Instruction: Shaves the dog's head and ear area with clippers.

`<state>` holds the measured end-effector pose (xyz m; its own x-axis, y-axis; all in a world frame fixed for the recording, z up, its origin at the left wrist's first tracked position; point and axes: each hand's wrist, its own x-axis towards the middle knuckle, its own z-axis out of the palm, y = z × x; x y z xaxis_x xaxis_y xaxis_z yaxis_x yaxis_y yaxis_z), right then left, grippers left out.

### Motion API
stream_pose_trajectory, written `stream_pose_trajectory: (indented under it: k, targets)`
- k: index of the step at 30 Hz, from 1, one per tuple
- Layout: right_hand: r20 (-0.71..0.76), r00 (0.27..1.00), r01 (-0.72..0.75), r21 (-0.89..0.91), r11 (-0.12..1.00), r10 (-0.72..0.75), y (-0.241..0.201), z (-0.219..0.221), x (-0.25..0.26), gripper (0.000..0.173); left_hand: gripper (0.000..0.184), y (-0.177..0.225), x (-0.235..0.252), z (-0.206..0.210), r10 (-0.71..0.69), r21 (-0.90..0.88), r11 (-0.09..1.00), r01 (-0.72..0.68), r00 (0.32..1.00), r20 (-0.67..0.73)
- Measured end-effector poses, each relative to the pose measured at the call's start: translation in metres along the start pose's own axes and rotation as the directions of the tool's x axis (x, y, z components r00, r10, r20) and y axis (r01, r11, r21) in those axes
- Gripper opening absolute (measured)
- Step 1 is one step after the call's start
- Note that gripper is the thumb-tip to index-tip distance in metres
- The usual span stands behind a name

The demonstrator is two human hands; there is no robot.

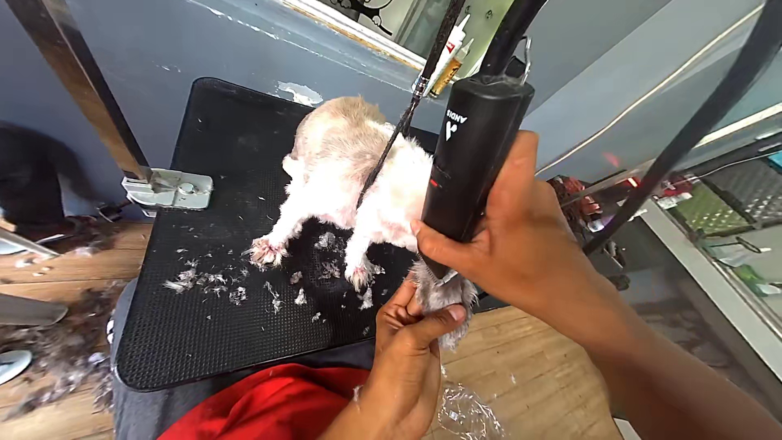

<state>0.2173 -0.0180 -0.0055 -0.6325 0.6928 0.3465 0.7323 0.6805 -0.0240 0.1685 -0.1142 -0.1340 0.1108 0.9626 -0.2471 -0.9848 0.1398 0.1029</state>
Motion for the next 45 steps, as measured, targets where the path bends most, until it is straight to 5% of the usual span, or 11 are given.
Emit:
stream_pose_trajectory:
  k: [8, 11, 15, 19, 23, 27, 33, 36, 40, 45]
  targets:
    - [0.018, 1.000, -0.026, 0.311, 0.950, 0.022, -0.010, 0.013, -0.017, 0.080, 0.020, 0.000, -0.003, 0.007, 0.071, -0.017, 0.997, -0.072, 0.996, -0.052]
    - [-0.090, 0.991, -0.043, 0.458, 0.888, 0.095, -0.002, -0.002, -0.018, 0.085, 0.031, 0.002, -0.004, 0.008, 0.088, 0.005, 0.996, -0.088, 0.995, -0.055]
    - [-0.290, 0.954, 0.013, 0.299, 0.954, 0.078, 0.017, -0.021, -0.016, 0.100, 0.045, 0.000, -0.002, 0.003, 0.089, 0.025, 0.996, -0.088, 0.995, -0.039]
    - [-0.153, 0.977, -0.115, 0.226, 0.967, 0.151, 0.014, -0.009, -0.033, 0.095, 0.042, -0.004, -0.003, 0.004, 0.151, 0.097, 0.984, -0.147, 0.988, -0.034]
    - [-0.105, 0.992, -0.032, 0.275, 0.961, 0.063, -0.005, 0.014, -0.040, 0.087, 0.018, -0.011, -0.006, 0.003, 0.211, 0.069, 0.976, -0.205, 0.973, -0.089]
    - [-0.019, 0.999, -0.029, 0.491, 0.870, 0.043, -0.008, 0.017, -0.038, 0.079, 0.032, -0.010, -0.006, 0.005, 0.202, 0.047, 0.979, -0.198, 0.973, -0.114]
    - [-0.270, 0.949, -0.091, 0.260, 0.961, 0.163, 0.013, -0.008, -0.035, 0.097, 0.051, -0.003, 0.000, 0.001, 0.192, 0.190, 0.965, -0.182, 0.981, -0.033]
    - [-0.219, 0.962, -0.105, 0.256, 0.961, 0.163, 0.004, 0.013, -0.045, 0.092, 0.044, -0.007, 0.002, 0.001, 0.221, 0.188, 0.960, -0.208, 0.974, -0.053]
    - [-0.008, 0.983, -0.141, 0.617, 0.774, 0.185, -0.003, 0.021, -0.049, 0.082, 0.037, -0.006, 0.006, -0.005, 0.255, 0.223, 0.946, -0.237, 0.966, -0.053]
    - [-0.081, 0.902, -0.109, 0.908, 0.404, 0.425, 0.027, -0.003, -0.046, 0.053, 0.032, 0.015, 0.024, -0.005, 0.129, 0.411, 0.903, -0.121, 0.992, 0.010]
